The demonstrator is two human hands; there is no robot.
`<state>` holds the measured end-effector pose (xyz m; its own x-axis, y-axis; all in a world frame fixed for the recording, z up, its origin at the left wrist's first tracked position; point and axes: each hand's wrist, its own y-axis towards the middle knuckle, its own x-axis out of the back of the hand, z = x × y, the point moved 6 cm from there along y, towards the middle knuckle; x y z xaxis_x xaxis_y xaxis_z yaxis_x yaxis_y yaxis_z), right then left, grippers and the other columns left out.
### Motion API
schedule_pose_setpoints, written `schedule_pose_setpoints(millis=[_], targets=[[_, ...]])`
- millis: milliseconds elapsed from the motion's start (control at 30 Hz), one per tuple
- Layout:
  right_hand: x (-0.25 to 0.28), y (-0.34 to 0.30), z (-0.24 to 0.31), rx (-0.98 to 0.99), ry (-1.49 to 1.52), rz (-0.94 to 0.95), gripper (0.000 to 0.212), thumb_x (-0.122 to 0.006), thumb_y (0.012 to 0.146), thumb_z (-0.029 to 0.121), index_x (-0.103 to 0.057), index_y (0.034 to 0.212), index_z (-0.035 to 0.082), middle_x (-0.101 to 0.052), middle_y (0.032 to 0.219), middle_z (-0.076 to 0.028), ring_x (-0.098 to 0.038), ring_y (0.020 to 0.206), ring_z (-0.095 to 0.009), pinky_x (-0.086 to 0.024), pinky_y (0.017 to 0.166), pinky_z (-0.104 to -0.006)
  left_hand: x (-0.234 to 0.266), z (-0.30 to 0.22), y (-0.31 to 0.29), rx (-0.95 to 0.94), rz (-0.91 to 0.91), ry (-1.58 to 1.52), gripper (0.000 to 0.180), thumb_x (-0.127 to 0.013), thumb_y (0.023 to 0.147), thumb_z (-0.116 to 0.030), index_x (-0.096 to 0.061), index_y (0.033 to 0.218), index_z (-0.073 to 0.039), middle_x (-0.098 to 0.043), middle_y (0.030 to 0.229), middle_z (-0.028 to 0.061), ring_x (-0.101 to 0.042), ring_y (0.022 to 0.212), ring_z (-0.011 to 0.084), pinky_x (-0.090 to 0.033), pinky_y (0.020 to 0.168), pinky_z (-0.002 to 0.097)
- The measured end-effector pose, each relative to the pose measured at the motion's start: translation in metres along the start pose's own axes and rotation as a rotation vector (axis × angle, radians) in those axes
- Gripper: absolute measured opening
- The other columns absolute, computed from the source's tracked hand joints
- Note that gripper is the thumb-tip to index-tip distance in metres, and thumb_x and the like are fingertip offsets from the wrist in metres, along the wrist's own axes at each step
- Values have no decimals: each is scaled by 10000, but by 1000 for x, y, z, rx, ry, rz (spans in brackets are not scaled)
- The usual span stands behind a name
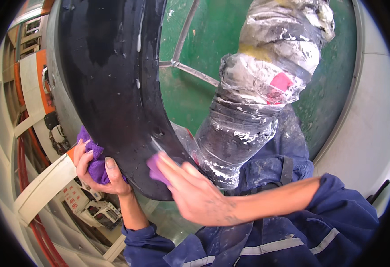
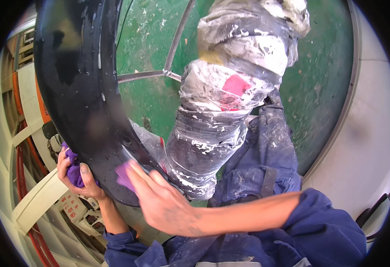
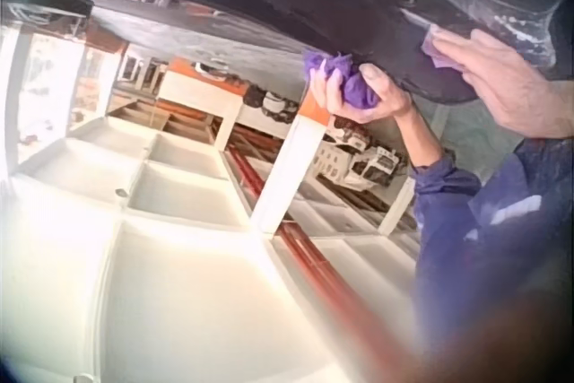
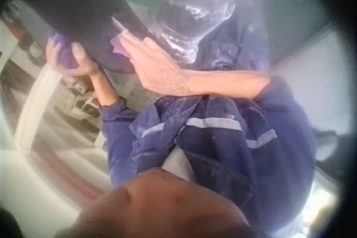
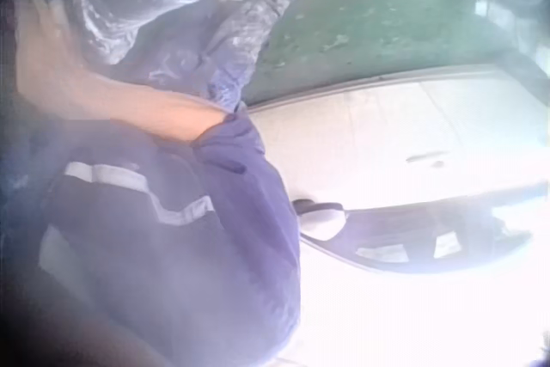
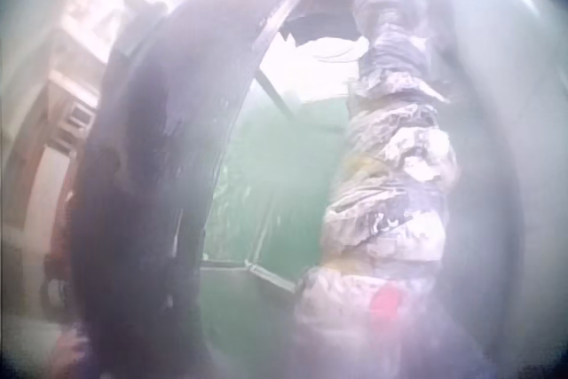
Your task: The person scrubs a black car bumper with a green sponge and wipes it with a purple cloth. The bumper is mounted on a stand wrapped in protective material. The person repeatedly scrubs and wipes the surface to remove residue.
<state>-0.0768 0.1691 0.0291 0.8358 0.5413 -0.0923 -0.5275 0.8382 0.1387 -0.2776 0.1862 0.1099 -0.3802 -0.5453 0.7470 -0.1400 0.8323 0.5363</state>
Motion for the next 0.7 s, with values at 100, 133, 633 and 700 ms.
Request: schedule_pose_setpoints(millis=[100, 133, 633, 700], targets=[[13, -47, -4, -115, 90, 154, 664, -586, 820, -128, -421, 1462, -177, -461, 1499, -397, -575, 998, -449, -508, 898, -465, -4, -4, 0, -20, -1, 36, 362, -686, 836, -161, -586, 1149, -10, -618, 1244, 194, -565, 1219, 354, -375, 1153, 534], [14, -51, -8, -217, 160, 184, 718, -574, 822, -162, -394, 1517, -146, -457, 1517, -384, -574, 965, -432, -515, 896, -465, -4, -2, 1, -17, 0, 52, 356, -686, 835, -158, -590, 1144, -9, -618, 1241, 193, -565, 1213, 352, -378, 1150, 532], [-3, 38, -29, 55, -4, -32, 636, -570, 874, -121, -407, 1485, -179, -477, 1481, -400, -541, 960, -491, -483, 902, -511, -22, -9, 6, -64, -32, 83, 323, -750, 835, -141, -661, 1130, -44, -656, 1228, 140, -568, 1206, 332, -386, 1091, 476], [-7, 24, -17, 87, -74, -81, 634, -572, 900, -110, -404, 1509, -150, -476, 1487, -390, -543, 959, -481, -469, 896, -512, -18, -14, 4, -88, -32, 164, 335, -764, 834, -177, -671, 1132, -55, -673, 1199, 124, -574, 1197, 333, -373, 1080, 471]])
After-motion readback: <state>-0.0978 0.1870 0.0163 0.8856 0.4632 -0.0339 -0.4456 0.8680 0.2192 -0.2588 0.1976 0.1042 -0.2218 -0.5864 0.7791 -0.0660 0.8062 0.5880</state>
